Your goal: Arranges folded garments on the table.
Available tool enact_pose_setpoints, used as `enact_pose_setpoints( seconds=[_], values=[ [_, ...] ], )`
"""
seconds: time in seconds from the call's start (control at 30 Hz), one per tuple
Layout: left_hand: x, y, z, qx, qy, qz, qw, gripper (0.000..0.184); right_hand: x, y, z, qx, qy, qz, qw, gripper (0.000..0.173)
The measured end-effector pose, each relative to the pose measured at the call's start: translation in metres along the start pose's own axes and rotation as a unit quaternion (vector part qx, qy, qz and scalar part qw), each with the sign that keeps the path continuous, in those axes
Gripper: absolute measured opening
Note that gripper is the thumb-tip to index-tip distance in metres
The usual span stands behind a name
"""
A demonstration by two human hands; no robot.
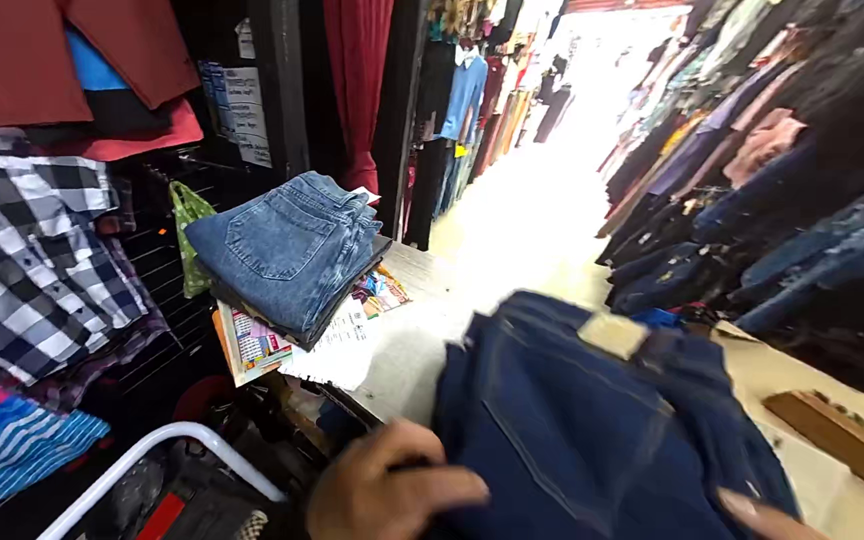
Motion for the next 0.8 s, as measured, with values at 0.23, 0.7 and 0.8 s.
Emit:
enact_pose_setpoints(
  seconds=[0.23,0.7,0.8],
  values=[
    [-0.027,0.002,-0.165,-0.199,0.197,-0.055,0.958,0.032,0.061,0.16,0.025,0.038,0.091,-0.048,0.994,0.037],
    [0.107,0.009,-0.079,-0.186,-0.036,-0.283,0.94,0.039,-0.178,-0.158,0.04,0.082,-0.646,0.258,0.713,0.044],
    [0.15,0.012,-0.071,-0.146,-0.048,-0.23,0.961,0.054,-0.152,-0.123,0.008,-0.013,-0.605,0.271,0.749,0.045]
  ],
)
Point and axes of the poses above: each hand's wrist, its own y-axis towards the middle knuckle, its own x-axis out of the palm, z = x × y, the point moved 7 cm from there along y, towards the middle knuckle, and after that the axes turned 14 degrees about -z, right-handed, at the moved point
